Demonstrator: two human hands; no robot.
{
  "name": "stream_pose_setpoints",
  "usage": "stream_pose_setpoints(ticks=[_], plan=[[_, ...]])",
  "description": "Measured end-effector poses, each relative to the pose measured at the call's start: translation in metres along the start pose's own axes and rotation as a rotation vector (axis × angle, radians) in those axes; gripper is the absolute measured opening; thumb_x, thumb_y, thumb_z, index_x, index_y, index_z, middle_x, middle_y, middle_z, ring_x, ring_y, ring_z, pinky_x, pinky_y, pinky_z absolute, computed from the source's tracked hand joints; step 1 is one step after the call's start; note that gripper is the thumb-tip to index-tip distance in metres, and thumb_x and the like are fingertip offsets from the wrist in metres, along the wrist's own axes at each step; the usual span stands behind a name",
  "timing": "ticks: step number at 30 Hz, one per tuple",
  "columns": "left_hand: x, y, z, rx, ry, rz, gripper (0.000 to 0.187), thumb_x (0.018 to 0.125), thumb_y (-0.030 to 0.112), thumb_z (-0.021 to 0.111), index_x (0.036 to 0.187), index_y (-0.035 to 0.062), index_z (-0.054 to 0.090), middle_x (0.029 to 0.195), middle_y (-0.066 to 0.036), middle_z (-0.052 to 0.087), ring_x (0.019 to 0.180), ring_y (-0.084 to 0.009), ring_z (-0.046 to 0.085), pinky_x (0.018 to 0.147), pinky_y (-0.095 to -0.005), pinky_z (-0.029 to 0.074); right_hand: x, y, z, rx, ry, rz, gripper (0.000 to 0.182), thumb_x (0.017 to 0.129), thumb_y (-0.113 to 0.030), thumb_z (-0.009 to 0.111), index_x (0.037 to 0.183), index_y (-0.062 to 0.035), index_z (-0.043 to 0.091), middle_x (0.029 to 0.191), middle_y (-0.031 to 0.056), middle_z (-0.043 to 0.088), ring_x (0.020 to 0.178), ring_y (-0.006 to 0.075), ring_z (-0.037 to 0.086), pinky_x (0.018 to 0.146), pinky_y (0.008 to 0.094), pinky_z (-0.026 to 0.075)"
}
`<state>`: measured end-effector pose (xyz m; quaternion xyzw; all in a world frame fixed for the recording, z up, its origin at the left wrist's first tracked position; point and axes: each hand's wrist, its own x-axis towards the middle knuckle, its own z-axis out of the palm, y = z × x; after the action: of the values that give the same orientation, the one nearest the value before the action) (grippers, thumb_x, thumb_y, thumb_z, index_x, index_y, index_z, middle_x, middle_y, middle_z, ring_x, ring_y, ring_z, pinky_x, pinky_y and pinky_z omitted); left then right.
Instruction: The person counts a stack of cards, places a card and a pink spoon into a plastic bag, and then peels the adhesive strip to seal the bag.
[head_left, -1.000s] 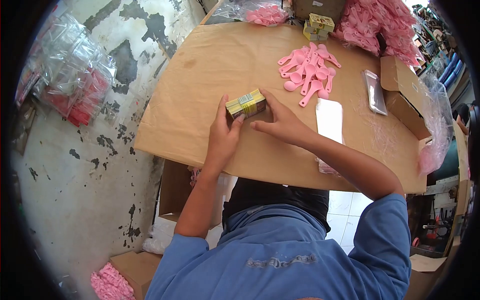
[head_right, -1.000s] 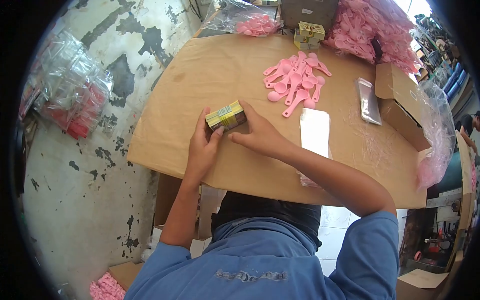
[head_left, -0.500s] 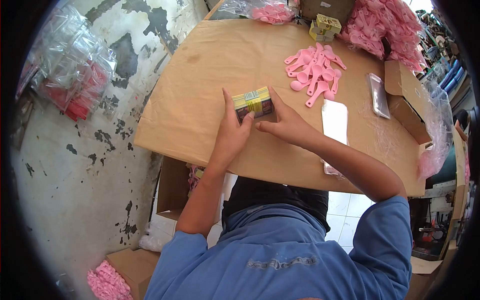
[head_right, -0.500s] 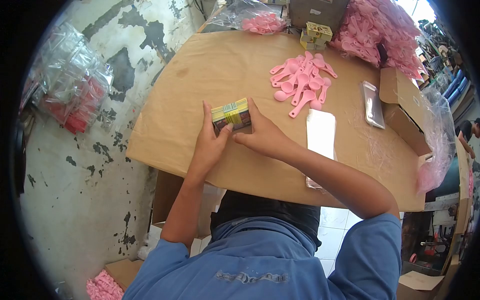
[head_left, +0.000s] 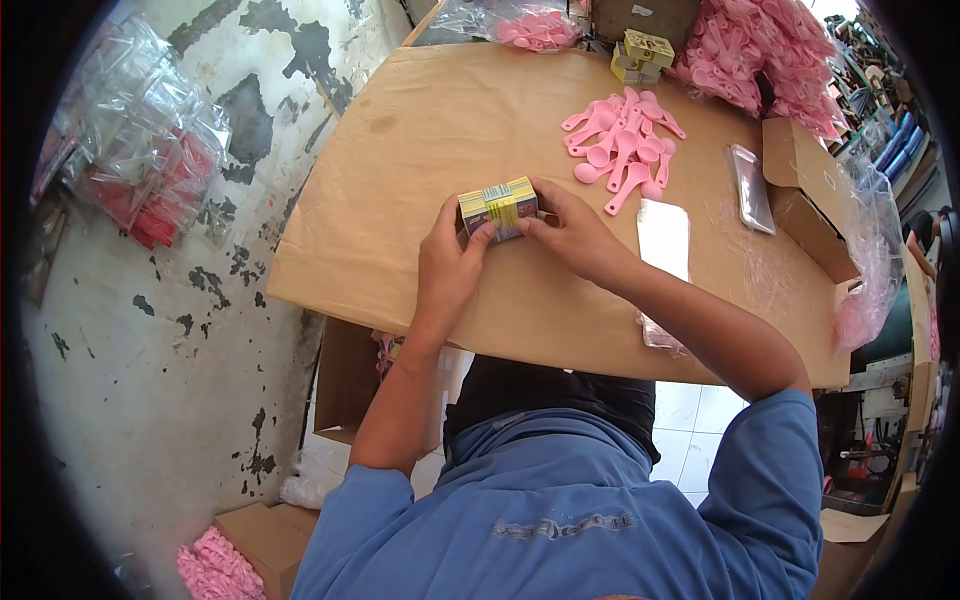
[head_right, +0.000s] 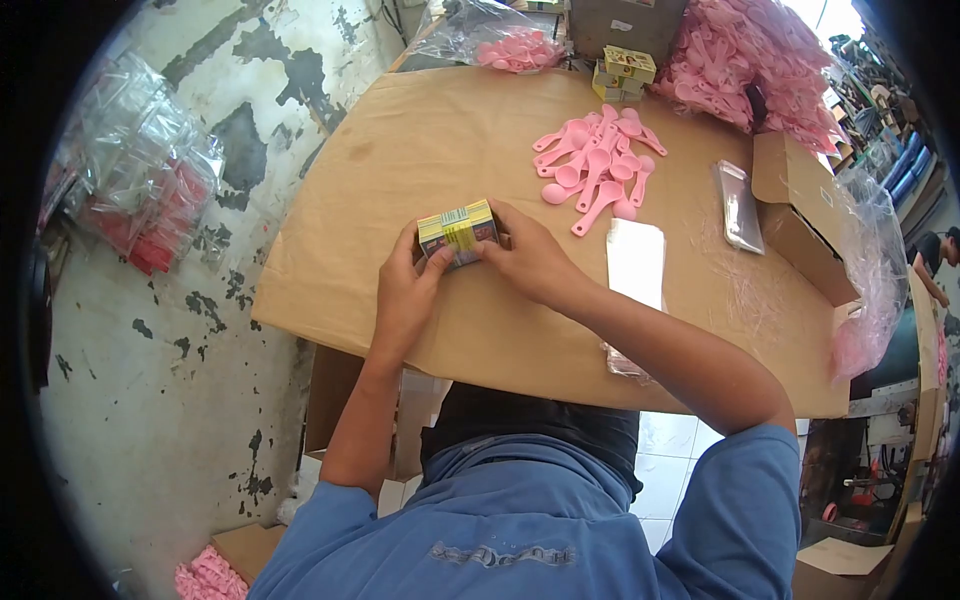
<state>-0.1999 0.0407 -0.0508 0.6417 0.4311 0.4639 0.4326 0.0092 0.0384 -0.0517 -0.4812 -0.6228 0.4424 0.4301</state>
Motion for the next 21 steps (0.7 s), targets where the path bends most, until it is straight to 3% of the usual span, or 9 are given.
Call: stream_pose_setpoints(ticks=[4, 9, 16, 21], plan=[[0.002, 0.006, -0.007, -0.293, -0.065, -0.038, 0.048, 0.102, 0.011, 0.071, 0.143, -0.0017, 0.05, 0.122, -0.011, 0.068, 0.111, -0.0168, 0.067, 0.095, -0.0318, 0.056, 0.002, -0.023, -0.021, 0.155, -0.107, 0.002, 0.049, 0.1, -0.014, 0.073, 0.143, 0.0038, 0.057, 0.134, 0.014, 0.068, 0.123, 0.0248, 0.066, 0.106, 0.0388, 0.053], [0.0, 0.011, 0.006, -0.593, -0.075, -0.031, 0.041, 0.102, 0.009, 0.072, 0.138, 0.0006, 0.054, 0.124, -0.008, 0.068, 0.113, -0.0145, 0.065, 0.095, -0.0318, 0.056, -0.007, -0.052, -0.034, 0.169, -0.097, -0.038, 0.047, 0.101, -0.013, 0.072, 0.142, 0.004, 0.057, 0.132, 0.0133, 0.069, 0.124, 0.0234, 0.066, 0.107, 0.0382, 0.053], [-0.003, 0.018, 0.033, -0.46, 0.01, 0.184, 0.042, 0.102, 0.007, 0.072, 0.138, -0.0005, 0.052, 0.125, -0.008, 0.066, 0.113, -0.0143, 0.065, 0.098, -0.0326, 0.057, -0.025, -0.054, -0.024, 0.074, 0.073, -0.193, 0.05, 0.104, -0.01, 0.067, 0.148, 0.0054, 0.052, 0.134, 0.0144, 0.067, 0.126, 0.0226, 0.065, 0.113, 0.0383, 0.05], [-0.007, 0.028, 0.053, -0.384, 0.133, 0.28, 0.039, 0.103, 0.007, 0.07, 0.136, -0.0024, 0.052, 0.124, -0.009, 0.065, 0.115, -0.0154, 0.064, 0.099, -0.0319, 0.058, -0.043, -0.063, -0.011, 0.003, 0.248, -0.233, 0.054, 0.102, -0.008, 0.067, 0.152, 0.0029, 0.05, 0.129, 0.0182, 0.069, 0.123, 0.0225, 0.067, 0.11, 0.0371, 0.05]])
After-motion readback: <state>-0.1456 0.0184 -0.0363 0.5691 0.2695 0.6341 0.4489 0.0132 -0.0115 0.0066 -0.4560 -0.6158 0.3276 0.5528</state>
